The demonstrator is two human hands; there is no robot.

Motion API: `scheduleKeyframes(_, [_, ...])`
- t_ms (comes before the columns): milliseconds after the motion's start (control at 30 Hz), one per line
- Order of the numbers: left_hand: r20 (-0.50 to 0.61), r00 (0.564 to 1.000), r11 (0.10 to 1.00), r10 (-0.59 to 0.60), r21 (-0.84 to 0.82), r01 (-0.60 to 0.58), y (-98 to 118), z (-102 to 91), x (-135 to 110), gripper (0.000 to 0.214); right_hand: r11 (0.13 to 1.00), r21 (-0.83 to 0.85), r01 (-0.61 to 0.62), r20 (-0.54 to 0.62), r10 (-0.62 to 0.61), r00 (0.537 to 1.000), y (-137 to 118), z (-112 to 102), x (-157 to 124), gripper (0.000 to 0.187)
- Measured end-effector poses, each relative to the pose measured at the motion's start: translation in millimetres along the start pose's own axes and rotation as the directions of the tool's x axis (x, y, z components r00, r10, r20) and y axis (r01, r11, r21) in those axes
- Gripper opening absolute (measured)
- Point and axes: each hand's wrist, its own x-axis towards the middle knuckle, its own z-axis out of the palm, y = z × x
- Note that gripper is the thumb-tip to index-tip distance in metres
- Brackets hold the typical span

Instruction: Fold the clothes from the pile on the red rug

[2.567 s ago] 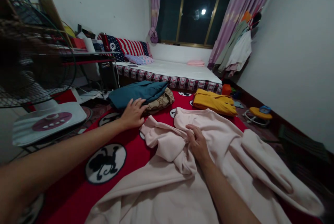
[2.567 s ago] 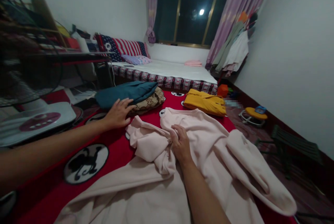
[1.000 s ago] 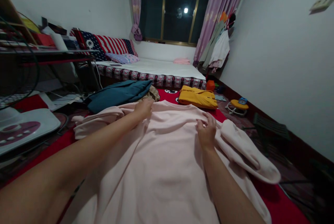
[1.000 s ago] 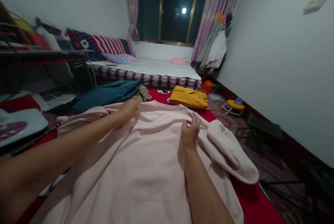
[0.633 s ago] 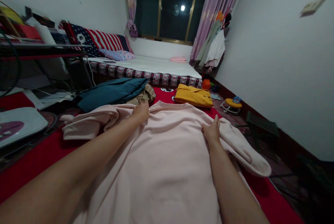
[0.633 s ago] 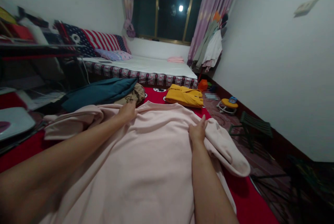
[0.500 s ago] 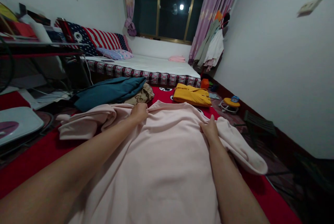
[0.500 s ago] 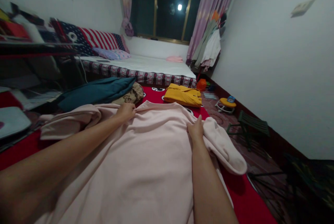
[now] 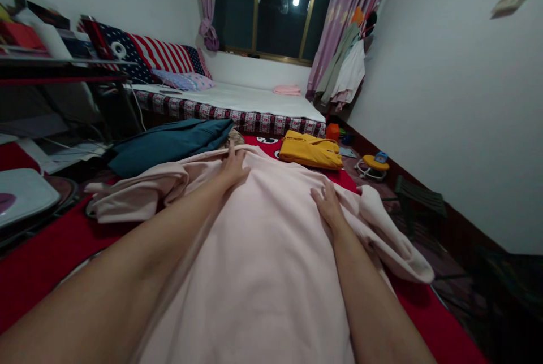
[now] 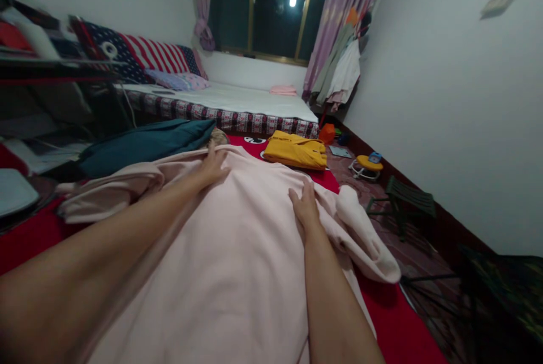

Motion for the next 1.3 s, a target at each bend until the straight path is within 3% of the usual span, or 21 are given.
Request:
scheduleKeyframes(67, [0.037,0.995,0.994,0.090,0.059,-0.092,14.7,10.0,-16.3,0.046,1.000,0.002,-0.004,0.056,0.003,0.998,5.2,7.2,-3.6,0.057])
scheduleKeyframes(200, [0.156,0.942,0.948,0.297,0.067,-0.310,45.1,20.6,-56.8,0.050,0.999,0.022,0.030,-0.010,-0.030,0.999,1.3,6.5,-6.4,0.049])
scheduleKeyframes(267, [0.246,0.930,0.956,0.275,0.037,-0.292,48.3,24.8,-73.9,0.058,1.000,0.022,0.018,-0.038,-0.017,0.999,-2.8,2.4,-7.1,0.046])
scheduleKeyframes(333, [0.290,0.941,0.978,0.175,0.056,-0.199,43.1,29.7,-85.2,0.066,0.999,0.046,-0.021,-0.054,0.023,0.998,-4.3,-1.1,-7.9,0.047])
scheduleKeyframes(467, [0.278,0.955,0.988,0.100,0.089,-0.129,31.1,37.9,-91.6,0.069,0.982,0.038,-0.186,-0.153,0.189,0.970,-0.3,-2.2,-2.8,0.052])
scheduleKeyframes(533, [0.258,0.960,0.987,0.108,0.088,-0.134,31.0,39.7,-91.3,0.069,0.969,-0.069,-0.237,-0.217,0.218,0.952,0.2,0.3,5.6,0.054])
scheduleKeyframes(633, [0.233,0.967,0.988,0.099,0.094,-0.123,34.4,40.9,-91.4,0.069,0.924,-0.310,-0.225,-0.252,0.149,0.956,-4.6,6.0,24.2,0.063])
scheduleKeyframes(733, [0.220,0.972,0.989,0.083,0.102,-0.108,36.1,41.9,-92.7,0.069,0.806,-0.574,-0.147,-0.105,0.105,0.989,-11.4,9.7,48.6,0.066])
scheduleKeyframes(800, [0.216,0.973,0.990,0.077,0.101,-0.101,35.6,42.8,-93.3,0.068,0.713,-0.700,-0.038,0.077,0.128,0.989,-14.3,8.9,67.8,0.049])
scheduleKeyframes(867, [0.215,0.973,0.990,0.084,0.088,-0.105,34.9,43.6,-93.2,0.067,0.658,-0.752,0.034,0.163,0.135,0.977,-15.5,6.8,87.1,0.029])
scheduleKeyframes(1033, [0.238,0.965,0.991,0.109,0.053,-0.125,35.3,42.5,-91.2,0.067,0.604,-0.797,0.019,0.091,0.088,0.992,-11.1,16.1,106.1,0.033])
scheduleKeyframes(1167, [0.252,0.963,0.993,0.090,0.049,-0.106,36.7,40.7,-90.2,0.067,0.589,-0.808,0.032,0.134,0.131,0.982,-1.0,35.5,89.5,0.030])
scheduleKeyframes(1300, [0.259,0.962,0.993,0.090,0.046,-0.105,36.7,42.2,-88.5,0.068,0.602,-0.793,0.091,0.226,0.153,0.962,1.3,37.8,83.7,0.032])
